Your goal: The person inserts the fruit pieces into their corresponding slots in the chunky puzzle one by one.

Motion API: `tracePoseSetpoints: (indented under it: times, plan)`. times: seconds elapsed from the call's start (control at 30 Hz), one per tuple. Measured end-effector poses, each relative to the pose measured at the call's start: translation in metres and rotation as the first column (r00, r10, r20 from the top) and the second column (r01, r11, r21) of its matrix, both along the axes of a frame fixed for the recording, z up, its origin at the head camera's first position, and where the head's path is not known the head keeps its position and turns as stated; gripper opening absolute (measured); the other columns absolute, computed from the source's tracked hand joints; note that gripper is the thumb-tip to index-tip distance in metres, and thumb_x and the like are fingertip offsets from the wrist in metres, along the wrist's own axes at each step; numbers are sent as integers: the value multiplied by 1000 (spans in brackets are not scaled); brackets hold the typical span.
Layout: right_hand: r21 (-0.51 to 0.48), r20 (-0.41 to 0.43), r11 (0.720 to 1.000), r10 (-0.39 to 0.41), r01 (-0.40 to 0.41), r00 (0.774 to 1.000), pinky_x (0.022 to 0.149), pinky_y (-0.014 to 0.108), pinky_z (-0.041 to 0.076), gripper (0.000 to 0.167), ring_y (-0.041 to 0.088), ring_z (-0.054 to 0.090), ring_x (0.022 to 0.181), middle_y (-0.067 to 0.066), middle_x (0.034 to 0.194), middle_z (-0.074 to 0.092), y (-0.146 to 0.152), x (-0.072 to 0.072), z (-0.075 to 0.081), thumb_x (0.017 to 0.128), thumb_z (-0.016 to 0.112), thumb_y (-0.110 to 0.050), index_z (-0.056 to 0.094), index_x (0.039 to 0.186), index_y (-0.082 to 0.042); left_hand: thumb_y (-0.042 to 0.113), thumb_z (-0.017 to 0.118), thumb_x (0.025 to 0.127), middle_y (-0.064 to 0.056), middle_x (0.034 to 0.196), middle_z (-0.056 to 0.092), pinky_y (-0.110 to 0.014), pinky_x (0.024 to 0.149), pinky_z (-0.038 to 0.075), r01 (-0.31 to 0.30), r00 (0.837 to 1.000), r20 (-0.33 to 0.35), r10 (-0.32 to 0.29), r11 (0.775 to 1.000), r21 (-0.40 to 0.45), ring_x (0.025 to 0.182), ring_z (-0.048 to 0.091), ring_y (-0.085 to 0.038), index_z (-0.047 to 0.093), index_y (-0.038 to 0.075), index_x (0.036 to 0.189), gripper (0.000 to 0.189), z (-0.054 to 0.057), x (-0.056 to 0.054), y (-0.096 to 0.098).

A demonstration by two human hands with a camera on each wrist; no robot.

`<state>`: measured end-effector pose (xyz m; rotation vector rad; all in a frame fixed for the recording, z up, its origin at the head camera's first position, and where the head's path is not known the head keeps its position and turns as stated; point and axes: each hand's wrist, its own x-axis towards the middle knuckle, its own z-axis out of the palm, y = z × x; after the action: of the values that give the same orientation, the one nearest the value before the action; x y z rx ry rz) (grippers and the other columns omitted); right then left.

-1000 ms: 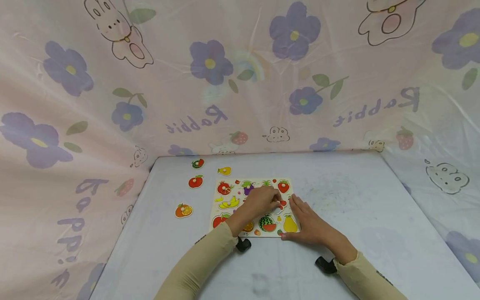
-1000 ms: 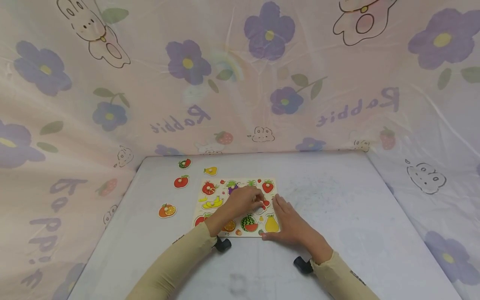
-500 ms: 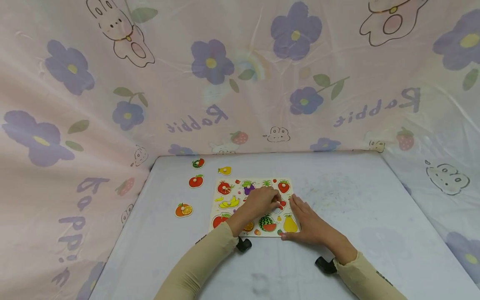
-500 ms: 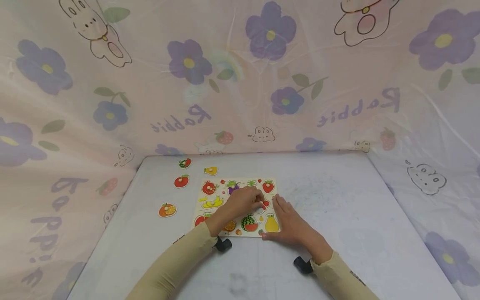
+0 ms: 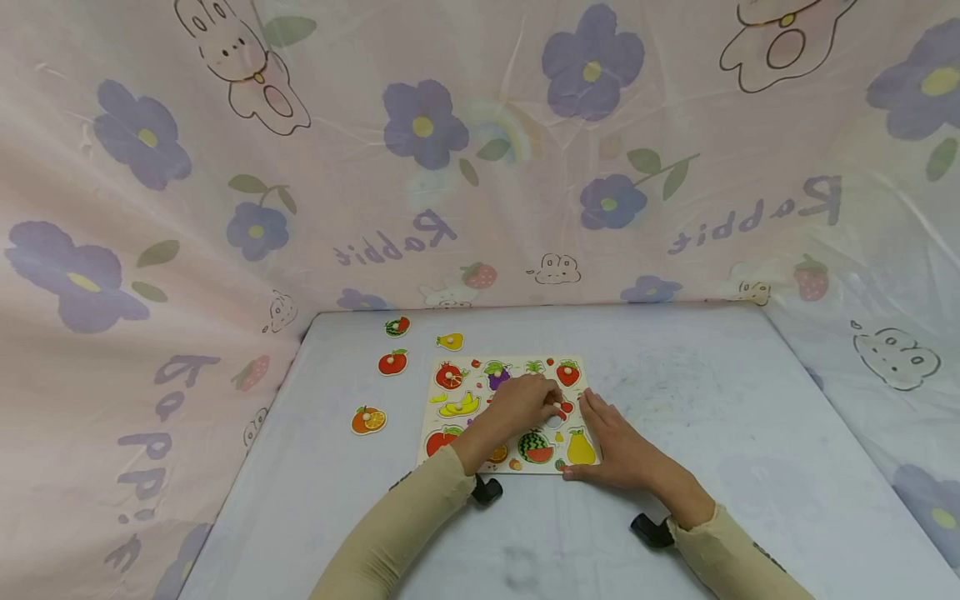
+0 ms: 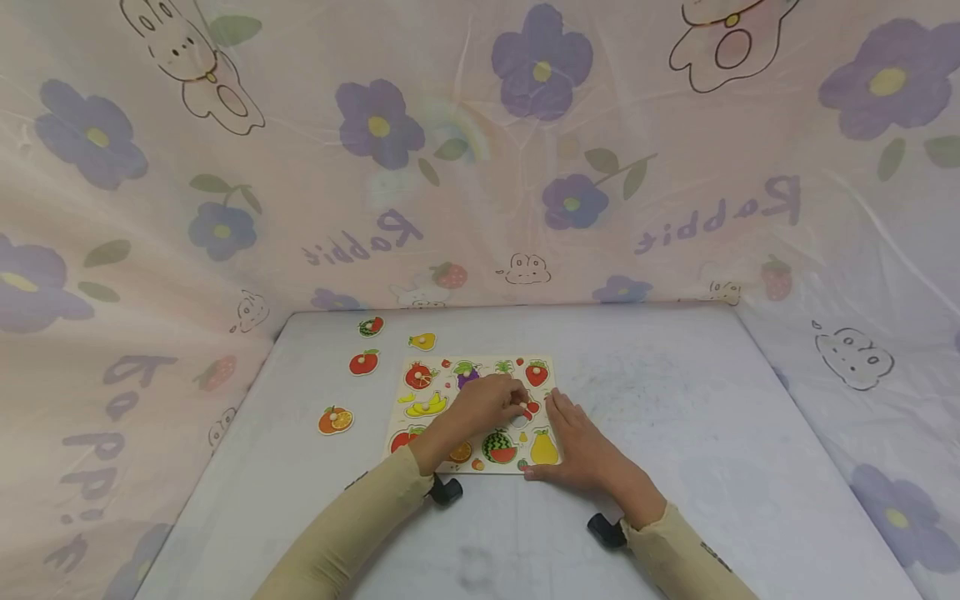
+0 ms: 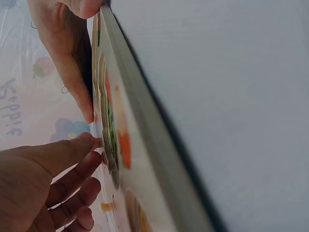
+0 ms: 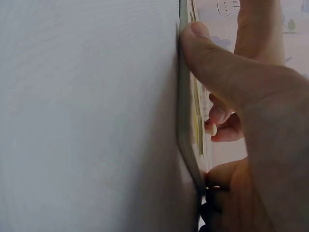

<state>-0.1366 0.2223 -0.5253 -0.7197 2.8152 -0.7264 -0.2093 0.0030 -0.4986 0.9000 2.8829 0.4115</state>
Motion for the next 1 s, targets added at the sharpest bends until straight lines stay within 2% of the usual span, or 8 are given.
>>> tracePoseSetpoints:
  times: [0.2, 0.27, 0.47, 0.6, 0.8, 1.0]
  plan:
    - [7, 8, 1000, -9, 8, 1000, 127, 62, 21, 132, 45, 21, 162, 25, 176, 16, -1, -1, -2, 80, 84, -70, 20, 167, 8, 35, 75, 103, 11, 110, 75, -24, 86, 54, -34, 998, 45, 32, 998, 44, 94, 65, -4, 78, 23, 119, 20, 1, -1, -8]
    - [6, 12, 1000, -10, 10, 1000, 128, 61, 20, 133, 44, 20, 162, 25, 176, 16, -1, -1, -3, 80, 84, -70, 20, 167, 7, 35, 75, 104, 12, 112, 76, -24, 87, 55, -48, 998, 39, 46, 998, 48, 97, 66, -3, 78, 24, 119, 19, 1, -1, -14]
    - [1, -22, 1000, -1, 1, 1000, 125, 64, 25, 132, 47, 23, 160, 28, 175, 18, 0, 0, -2, 81, 84, -70, 22, 165, 10, 36, 76, 103, 13, 110, 73, -25, 79, 53, -107, 994, 5, 107, 993, 47, 95, 66, -5, 78, 26, 117, 18, 7, -4, -35]
    - [5, -11, 1000, -9, 9, 1000, 126, 64, 25, 132, 46, 23, 160, 27, 175, 18, -1, 1, -1, 80, 84, -70, 21, 166, 9, 36, 78, 101, 12, 109, 72, -23, 76, 53, -134, 991, 1, 134, 987, 87, 93, 66, -6, 78, 26, 118, 20, 10, -5, -49]
    - [0, -5, 1000, -16, 16, 1000, 126, 63, 24, 132, 46, 23, 160, 27, 175, 18, -2, 1, -1, 80, 85, -68, 21, 166, 9, 34, 78, 101, 9, 107, 73, -27, 79, 54, -162, 987, 16, 161, 977, 140, 93, 65, -9, 77, 24, 116, 18, 10, -7, -68]
    - [10, 1, 1000, -15, 15, 1000, 126, 63, 24, 133, 45, 22, 161, 27, 175, 16, -2, 0, -2, 80, 85, -69, 20, 166, 8, 31, 78, 101, 8, 106, 73, -28, 76, 54, -210, 978, 49, 205, 962, 176, 89, 63, -11, 78, 23, 116, 17, 11, -8, -90]
